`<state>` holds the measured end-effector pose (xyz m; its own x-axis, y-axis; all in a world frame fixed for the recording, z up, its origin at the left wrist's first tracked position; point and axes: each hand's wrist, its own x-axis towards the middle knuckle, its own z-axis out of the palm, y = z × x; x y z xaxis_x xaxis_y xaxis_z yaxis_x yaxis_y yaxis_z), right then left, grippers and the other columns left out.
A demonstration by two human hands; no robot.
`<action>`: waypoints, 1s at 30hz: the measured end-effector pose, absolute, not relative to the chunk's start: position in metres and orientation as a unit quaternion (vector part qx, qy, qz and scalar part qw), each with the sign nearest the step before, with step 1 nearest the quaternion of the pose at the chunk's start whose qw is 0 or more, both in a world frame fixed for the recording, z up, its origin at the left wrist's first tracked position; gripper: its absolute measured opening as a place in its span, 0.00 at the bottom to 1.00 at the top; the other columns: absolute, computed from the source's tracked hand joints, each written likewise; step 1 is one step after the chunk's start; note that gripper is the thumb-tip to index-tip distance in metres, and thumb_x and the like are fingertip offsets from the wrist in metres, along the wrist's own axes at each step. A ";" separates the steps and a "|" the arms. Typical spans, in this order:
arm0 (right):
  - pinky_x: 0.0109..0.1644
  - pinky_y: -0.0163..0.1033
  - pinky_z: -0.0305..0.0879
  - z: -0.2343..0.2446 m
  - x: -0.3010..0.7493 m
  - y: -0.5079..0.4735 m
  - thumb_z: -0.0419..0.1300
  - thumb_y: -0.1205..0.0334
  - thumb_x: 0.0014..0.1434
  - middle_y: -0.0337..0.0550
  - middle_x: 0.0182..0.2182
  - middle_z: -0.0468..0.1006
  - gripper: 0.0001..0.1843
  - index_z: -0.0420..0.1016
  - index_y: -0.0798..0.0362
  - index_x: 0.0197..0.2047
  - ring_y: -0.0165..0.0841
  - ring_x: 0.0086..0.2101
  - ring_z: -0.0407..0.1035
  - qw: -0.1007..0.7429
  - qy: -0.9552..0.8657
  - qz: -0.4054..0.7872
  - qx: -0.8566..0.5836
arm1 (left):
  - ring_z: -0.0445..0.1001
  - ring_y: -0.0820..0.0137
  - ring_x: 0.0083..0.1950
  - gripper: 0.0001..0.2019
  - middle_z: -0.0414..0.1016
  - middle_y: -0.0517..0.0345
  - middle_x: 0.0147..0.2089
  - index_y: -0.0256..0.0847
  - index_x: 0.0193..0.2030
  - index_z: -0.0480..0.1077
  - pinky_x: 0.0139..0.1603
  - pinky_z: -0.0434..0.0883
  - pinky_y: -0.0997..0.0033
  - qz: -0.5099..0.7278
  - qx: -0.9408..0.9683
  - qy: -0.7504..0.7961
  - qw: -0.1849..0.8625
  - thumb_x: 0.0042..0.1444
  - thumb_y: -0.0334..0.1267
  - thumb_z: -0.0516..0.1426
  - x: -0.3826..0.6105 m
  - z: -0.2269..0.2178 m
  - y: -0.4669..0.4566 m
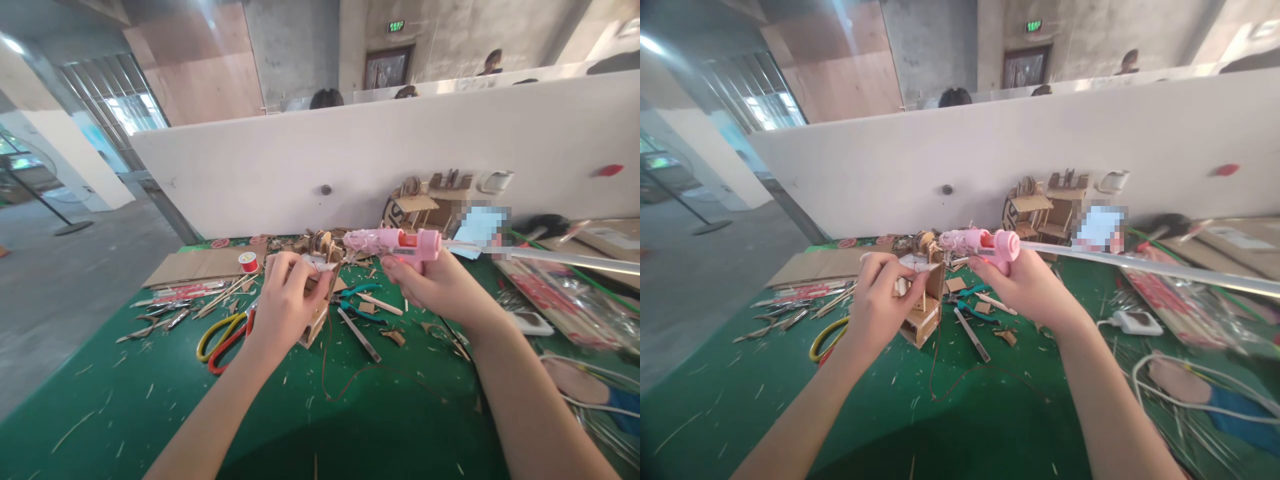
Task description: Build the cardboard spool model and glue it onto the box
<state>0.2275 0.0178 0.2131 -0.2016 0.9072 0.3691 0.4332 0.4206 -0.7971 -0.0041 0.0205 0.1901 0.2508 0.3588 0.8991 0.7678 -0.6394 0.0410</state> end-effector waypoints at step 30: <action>0.19 0.34 0.49 0.216 0.228 0.012 0.54 0.42 0.61 0.32 0.15 0.58 0.22 0.63 0.50 0.26 0.26 0.18 0.53 0.363 -0.746 0.259 -0.495 | 0.64 0.67 0.39 0.09 0.61 0.57 0.35 0.41 0.32 0.63 0.39 0.69 0.64 -0.490 -0.766 -0.368 0.191 0.56 0.31 0.60 -0.004 0.192 0.018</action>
<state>0.2284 0.0122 0.2158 -0.2462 0.9261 0.2860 0.5502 0.3765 -0.7454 -0.0045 0.0184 0.1919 0.2476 0.3771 0.8925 0.7521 -0.6555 0.0683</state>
